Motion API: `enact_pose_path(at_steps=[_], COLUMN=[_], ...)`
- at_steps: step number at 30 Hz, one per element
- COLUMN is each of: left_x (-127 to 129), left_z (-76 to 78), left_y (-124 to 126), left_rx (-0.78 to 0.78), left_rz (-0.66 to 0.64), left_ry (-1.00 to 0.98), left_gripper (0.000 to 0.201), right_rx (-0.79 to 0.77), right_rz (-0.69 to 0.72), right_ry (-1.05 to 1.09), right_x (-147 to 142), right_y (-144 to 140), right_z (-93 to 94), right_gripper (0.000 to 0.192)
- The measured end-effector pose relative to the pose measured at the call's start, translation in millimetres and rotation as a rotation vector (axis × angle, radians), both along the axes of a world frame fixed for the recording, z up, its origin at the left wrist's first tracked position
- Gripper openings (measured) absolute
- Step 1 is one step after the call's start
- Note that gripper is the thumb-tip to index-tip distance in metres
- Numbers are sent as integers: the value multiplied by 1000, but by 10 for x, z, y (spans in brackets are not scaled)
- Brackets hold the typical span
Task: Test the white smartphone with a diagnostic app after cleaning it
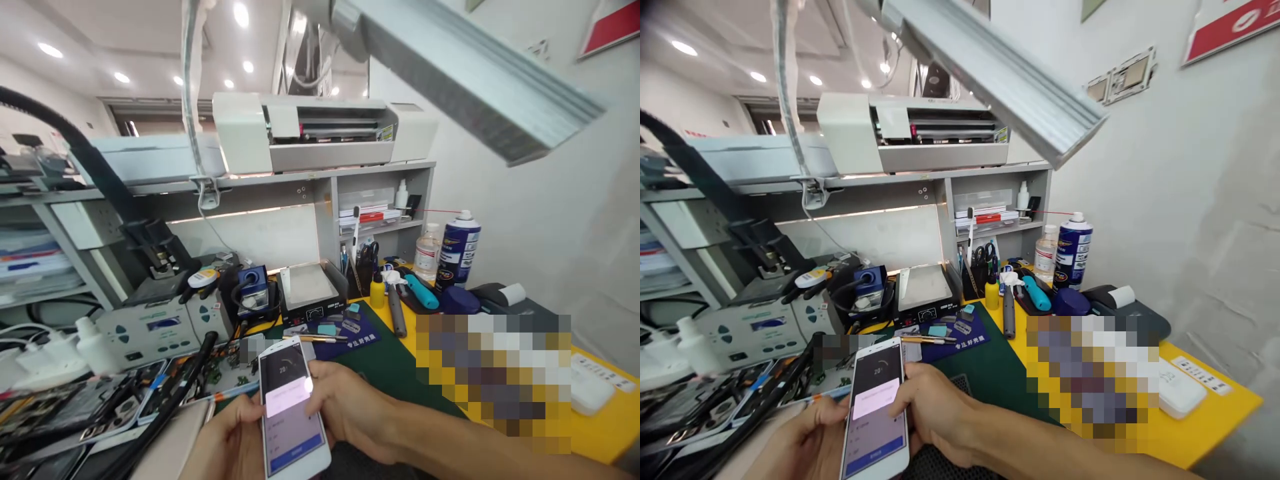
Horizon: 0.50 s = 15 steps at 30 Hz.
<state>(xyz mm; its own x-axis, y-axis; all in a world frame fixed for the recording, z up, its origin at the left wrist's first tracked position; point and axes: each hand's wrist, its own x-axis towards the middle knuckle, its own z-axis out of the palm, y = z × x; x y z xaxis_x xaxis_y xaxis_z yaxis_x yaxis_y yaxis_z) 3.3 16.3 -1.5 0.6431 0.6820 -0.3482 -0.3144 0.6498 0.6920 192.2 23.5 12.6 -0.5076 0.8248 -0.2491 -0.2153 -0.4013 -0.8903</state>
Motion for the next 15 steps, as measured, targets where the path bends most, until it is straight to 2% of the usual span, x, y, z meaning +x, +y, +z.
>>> enact_pose_path(at_steps=[3,10,15], left_x=[17,44,67], left_z=[22,-22,-64], left_y=[-21,-59,-70], left_rx=[29,40,44], left_rz=[27,65,74], left_ry=[25,88,90], left_gripper=[55,31,34], right_rx=[6,-8,-3], right_rz=[19,1,14], right_ry=[-10,-26,-2], right_x=[-2,-16,-5], right_y=[-22,-14,-19], right_z=[18,0,-30], right_gripper=[50,53,51])
